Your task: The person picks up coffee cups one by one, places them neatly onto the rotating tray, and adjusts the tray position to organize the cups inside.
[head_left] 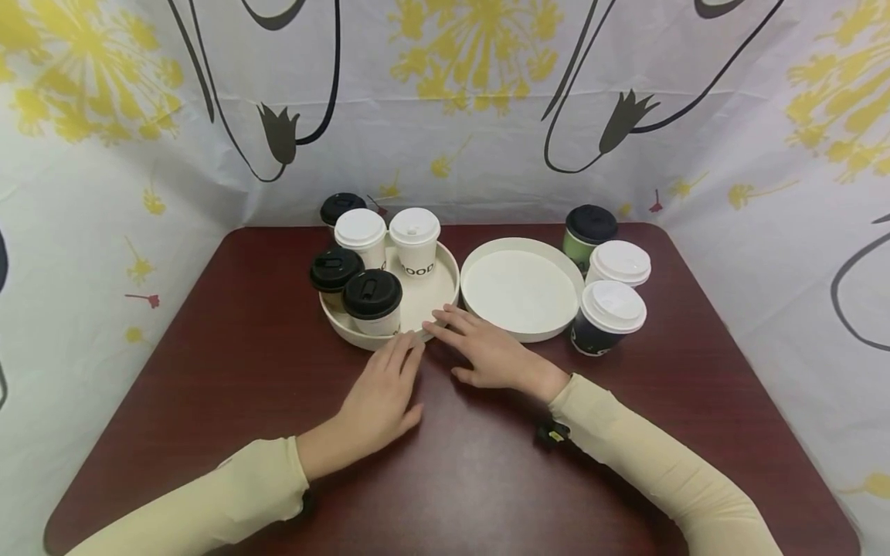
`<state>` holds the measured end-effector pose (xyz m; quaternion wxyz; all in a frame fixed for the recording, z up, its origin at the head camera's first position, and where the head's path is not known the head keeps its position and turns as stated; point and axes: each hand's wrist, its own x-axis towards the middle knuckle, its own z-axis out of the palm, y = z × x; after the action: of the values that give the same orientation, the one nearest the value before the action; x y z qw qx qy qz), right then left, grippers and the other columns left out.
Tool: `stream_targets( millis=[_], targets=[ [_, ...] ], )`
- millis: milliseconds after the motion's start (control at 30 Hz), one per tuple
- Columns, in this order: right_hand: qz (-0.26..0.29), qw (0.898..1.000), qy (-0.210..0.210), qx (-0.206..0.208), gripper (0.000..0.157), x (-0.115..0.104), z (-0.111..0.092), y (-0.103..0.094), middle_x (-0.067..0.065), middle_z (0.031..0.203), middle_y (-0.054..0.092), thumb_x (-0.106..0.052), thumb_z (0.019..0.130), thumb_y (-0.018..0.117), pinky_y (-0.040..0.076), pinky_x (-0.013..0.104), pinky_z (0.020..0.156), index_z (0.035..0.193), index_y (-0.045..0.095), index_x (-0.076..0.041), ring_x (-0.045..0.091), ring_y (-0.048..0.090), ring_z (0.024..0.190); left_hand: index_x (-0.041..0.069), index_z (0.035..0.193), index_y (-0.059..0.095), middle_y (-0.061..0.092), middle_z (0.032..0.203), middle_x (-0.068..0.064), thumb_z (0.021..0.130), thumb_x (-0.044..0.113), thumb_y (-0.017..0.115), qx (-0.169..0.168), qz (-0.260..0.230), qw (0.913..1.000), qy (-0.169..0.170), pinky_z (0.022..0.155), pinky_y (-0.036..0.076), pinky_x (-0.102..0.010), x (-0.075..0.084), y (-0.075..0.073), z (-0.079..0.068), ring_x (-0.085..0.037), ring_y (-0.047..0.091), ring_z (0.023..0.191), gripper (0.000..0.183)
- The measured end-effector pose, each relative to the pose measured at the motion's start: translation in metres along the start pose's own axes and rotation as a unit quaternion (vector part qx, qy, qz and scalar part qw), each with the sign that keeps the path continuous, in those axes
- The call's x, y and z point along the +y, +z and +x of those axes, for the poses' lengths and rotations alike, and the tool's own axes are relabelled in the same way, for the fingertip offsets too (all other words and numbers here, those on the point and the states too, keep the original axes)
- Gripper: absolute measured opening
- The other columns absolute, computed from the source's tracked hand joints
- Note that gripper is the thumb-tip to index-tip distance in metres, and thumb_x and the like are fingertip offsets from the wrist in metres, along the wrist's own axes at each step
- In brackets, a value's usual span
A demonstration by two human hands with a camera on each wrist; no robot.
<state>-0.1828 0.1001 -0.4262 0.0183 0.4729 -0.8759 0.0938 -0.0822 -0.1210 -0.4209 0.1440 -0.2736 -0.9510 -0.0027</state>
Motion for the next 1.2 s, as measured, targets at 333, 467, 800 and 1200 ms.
stream_targets(
  millis=[333, 467, 800, 1200],
  targets=[
    [-0.006, 1.0, -0.004, -0.002, 0.083, -0.0002, 0.0004, 0.0003, 0.013, 0.159, 0.036, -0.03, 0.084, 0.074, 0.029, 0.046, 0.122, 0.156, 0.032, -0.017, 0.031, 0.028, 0.151, -0.006, 0.146, 0.04, 0.043, 0.149, -0.025, 0.079, 0.043, 0.077, -0.016, 0.003, 0.9997, -0.016, 0.113, 0.042, -0.047, -0.0007, 0.0052, -0.0019, -0.037, 0.043, 0.141, 0.091],
    [-0.008, 1.0, -0.002, -0.008, 0.083, -0.0005, 0.0006, -0.0004, 0.012, 0.16, 0.035, -0.03, 0.085, 0.073, 0.028, 0.045, 0.123, 0.156, 0.031, -0.018, 0.031, 0.027, 0.152, -0.007, 0.146, 0.039, 0.044, 0.149, -0.025, 0.079, 0.042, 0.077, -0.012, 0.003, 0.9998, -0.018, 0.112, 0.043, -0.047, -0.0003, 0.0056, -0.0014, -0.037, 0.044, 0.14, 0.091],
    [-0.005, 1.0, -0.003, -0.01, 0.084, -0.0012, 0.0005, -0.0015, 0.013, 0.16, 0.034, -0.03, 0.084, 0.074, 0.028, 0.046, 0.123, 0.156, 0.031, -0.018, 0.032, 0.028, 0.151, -0.007, 0.146, 0.038, 0.046, 0.146, -0.025, 0.08, 0.043, 0.076, -0.011, 0.011, 0.9995, -0.028, 0.113, 0.042, -0.046, 0.0011, 0.0064, 0.0011, -0.037, 0.044, 0.14, 0.091],
    [-0.009, 1.0, -0.006, -0.008, 0.085, -0.0012, 0.0004, -0.0003, 0.012, 0.16, 0.035, -0.03, 0.084, 0.074, 0.028, 0.046, 0.123, 0.156, 0.031, -0.018, 0.032, 0.028, 0.151, -0.006, 0.145, 0.038, 0.049, 0.143, -0.024, 0.082, 0.042, 0.074, -0.02, 0.008, 0.9991, -0.037, 0.105, 0.05, -0.041, 0.0015, 0.0017, 0.0051, -0.035, 0.047, 0.137, 0.088]
  ],
)
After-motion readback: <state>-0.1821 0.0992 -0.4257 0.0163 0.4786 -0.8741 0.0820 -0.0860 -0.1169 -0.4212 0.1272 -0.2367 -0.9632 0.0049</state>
